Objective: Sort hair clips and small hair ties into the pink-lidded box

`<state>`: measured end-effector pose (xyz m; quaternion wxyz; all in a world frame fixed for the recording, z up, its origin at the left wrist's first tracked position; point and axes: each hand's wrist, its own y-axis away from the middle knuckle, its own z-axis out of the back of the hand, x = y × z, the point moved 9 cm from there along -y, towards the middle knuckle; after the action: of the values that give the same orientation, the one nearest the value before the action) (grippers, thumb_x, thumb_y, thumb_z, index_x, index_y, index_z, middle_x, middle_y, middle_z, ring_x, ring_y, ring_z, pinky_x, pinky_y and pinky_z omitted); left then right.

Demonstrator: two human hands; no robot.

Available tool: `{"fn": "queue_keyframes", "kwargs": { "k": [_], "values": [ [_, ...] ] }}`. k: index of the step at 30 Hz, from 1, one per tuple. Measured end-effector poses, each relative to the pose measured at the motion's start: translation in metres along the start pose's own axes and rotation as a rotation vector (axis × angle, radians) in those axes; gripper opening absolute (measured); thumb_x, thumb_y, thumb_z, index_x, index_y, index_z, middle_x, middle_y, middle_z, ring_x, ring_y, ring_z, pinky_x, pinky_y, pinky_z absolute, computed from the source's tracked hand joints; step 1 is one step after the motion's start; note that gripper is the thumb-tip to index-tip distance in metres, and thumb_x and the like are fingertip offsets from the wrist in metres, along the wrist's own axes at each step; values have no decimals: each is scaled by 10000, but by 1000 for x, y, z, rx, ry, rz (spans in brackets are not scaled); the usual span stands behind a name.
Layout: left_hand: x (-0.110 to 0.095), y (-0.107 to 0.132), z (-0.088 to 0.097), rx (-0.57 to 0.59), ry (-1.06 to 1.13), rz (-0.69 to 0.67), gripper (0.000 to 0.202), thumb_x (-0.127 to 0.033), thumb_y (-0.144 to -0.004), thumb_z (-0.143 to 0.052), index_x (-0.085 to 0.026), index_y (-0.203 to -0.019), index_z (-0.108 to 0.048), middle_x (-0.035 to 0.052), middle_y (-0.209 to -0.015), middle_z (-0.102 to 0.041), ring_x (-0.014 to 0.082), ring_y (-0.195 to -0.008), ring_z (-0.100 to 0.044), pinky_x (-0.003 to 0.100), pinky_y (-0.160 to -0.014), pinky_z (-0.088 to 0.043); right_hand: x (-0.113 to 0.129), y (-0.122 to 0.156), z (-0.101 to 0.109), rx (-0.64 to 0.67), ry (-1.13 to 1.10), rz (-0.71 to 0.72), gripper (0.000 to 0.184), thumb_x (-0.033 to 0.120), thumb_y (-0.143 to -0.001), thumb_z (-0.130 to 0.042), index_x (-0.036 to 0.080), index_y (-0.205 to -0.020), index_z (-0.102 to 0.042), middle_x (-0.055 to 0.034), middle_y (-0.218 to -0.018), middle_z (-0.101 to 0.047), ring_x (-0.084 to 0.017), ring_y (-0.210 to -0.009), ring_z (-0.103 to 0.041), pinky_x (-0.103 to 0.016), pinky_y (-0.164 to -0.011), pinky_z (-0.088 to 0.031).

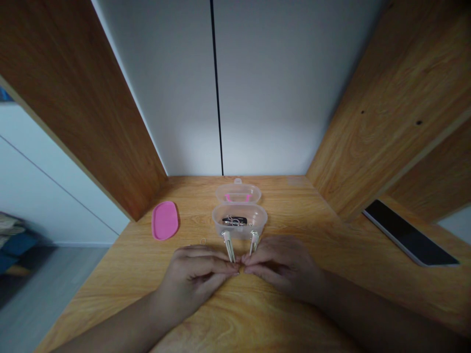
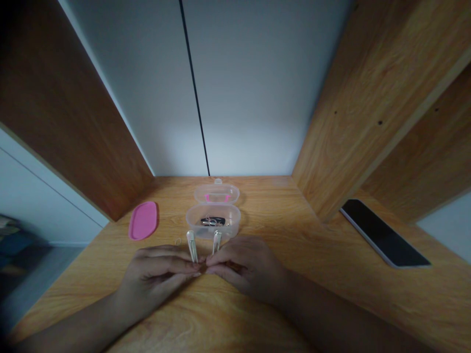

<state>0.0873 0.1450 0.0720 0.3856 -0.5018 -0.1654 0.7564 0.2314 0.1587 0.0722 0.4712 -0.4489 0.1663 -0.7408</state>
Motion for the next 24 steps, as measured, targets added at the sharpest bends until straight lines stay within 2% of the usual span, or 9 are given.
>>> {"fn": "queue_keyframes", "kwargs": {
  "k": [5, 11, 24],
  "values": [
    [1, 2, 1, 4, -4, 3, 241, -51, -830, -714, -231, -975, -781, 40, -878, -801, 148, -747, -761, 214, -664, -613, -1, 0, -1, 8, 23, -10, 78, 243, -927, -679, 250, -996, -714, 7, -837, -791, -131, -705, -740, -224, -664, -556],
    [8, 2, 2, -16, -14, 79, 199, -75, -841, -707, -226, -943, -786, 34, -856, -800, 136, -723, -761, 181, -640, -607, -2, 0, -1, 2, 61, -32, 123, 240, -934, -662, 252, -1042, -720, 4, -851, -795, -131, -703, -743, -212, -647, -553],
    [13, 2, 0, -9, -6, 133, 177, -73, -834, -709, -212, -913, -785, 28, -843, -799, 127, -716, -759, 169, -657, -606, -7, 2, -5, 43, 72, -59, 100, 278, -946, -655, 252, -1014, -723, 17, -835, -791, -125, -676, -725, -220, -630, -533]
  ]
}}
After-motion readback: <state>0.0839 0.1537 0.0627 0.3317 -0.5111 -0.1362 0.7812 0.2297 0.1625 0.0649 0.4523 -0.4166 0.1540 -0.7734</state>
